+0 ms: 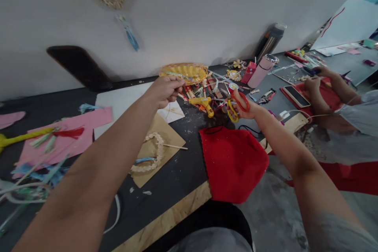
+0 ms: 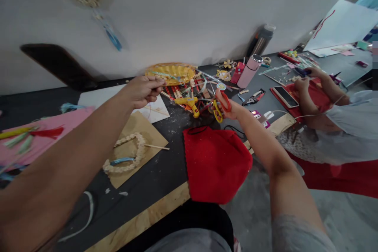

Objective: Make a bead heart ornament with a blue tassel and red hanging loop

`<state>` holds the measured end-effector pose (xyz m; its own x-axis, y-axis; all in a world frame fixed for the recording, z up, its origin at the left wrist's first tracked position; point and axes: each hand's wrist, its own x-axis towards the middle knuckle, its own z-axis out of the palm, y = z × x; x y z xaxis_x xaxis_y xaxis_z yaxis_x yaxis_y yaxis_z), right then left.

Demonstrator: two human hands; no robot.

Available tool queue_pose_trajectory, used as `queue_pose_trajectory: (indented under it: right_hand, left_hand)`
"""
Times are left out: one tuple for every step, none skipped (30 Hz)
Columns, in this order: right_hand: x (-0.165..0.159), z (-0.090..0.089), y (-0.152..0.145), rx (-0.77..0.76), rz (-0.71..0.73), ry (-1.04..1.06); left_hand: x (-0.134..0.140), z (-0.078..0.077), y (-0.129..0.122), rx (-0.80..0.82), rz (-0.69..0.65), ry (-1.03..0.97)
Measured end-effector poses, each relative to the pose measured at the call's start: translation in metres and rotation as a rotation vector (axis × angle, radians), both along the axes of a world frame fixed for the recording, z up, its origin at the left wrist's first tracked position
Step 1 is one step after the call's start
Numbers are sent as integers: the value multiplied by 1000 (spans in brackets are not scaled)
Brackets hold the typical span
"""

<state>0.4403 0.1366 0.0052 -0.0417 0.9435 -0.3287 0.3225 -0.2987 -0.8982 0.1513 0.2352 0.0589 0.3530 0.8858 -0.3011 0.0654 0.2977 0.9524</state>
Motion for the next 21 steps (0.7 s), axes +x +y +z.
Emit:
queue_pose_trajectory:
  right_hand:
    - [0,0,7,-68,-40,82]
    - [1,0,13,-156,-89,179]
    - [1,0,19,-231,-134,266]
    - [2,0,23,-274,-169,325]
    - [1,0,28,-289,-187,353]
    - [0,0,31,-290,-195,367]
    - [-1,1,34,-287,-198,376]
    - [-3,1,37,-281,-203,378]
    - [-6,1,39,-273,-211,377]
    - [-8,0,41,-262,-221,377]
    - [-10,-1,43,-251,-228,377]
    - [-12,-2,45,-243,-236,377]
    - [-13,-4,47,-237,-246,373]
    - [-14,-7,50,-232,-257,367]
    - [-15,-10,52,-231,-268,360]
    - [-15,-13,54,-228,-281,345]
    - [-16,-15,55,-222,-293,326]
    - [-17,-17,56,-216,-301,309]
    - [-18,-19,56,-202,-304,283]
    - [-18,-19,55,-180,-303,246]
    - [-19,-18,53,-153,-298,204]
  left_hand:
    - [0,0,-1,8,0,-2]
    - [0,0,-2,16,-1,-4]
    - [0,-1,-3,22,-3,-4]
    - [0,-1,-4,26,-6,-4]
    - [0,-2,-5,29,-9,-5]
    - [0,-3,-6,29,-13,-5]
    - [0,-4,-7,29,-14,-5]
    - [0,-4,-7,29,-15,-3]
    - [0,-5,-8,32,-16,3]
    - [0,-5,-9,37,-19,11]
    - [-1,-5,-10,43,-23,20]
    - [-1,-6,-11,49,-29,33]
    - [-1,-6,-12,56,-37,48]
    - [-1,-7,-12,61,-46,64]
    - [-2,-8,-13,65,-54,82]
    - [-2,-8,-13,71,-57,100]
    - [-3,-9,-13,77,-57,115]
    - [-4,-9,-13,83,-57,125]
    - [-5,-9,-13,87,-52,132]
    - [-6,-9,-13,88,-45,137]
    - [-8,-8,-13,87,-34,138]
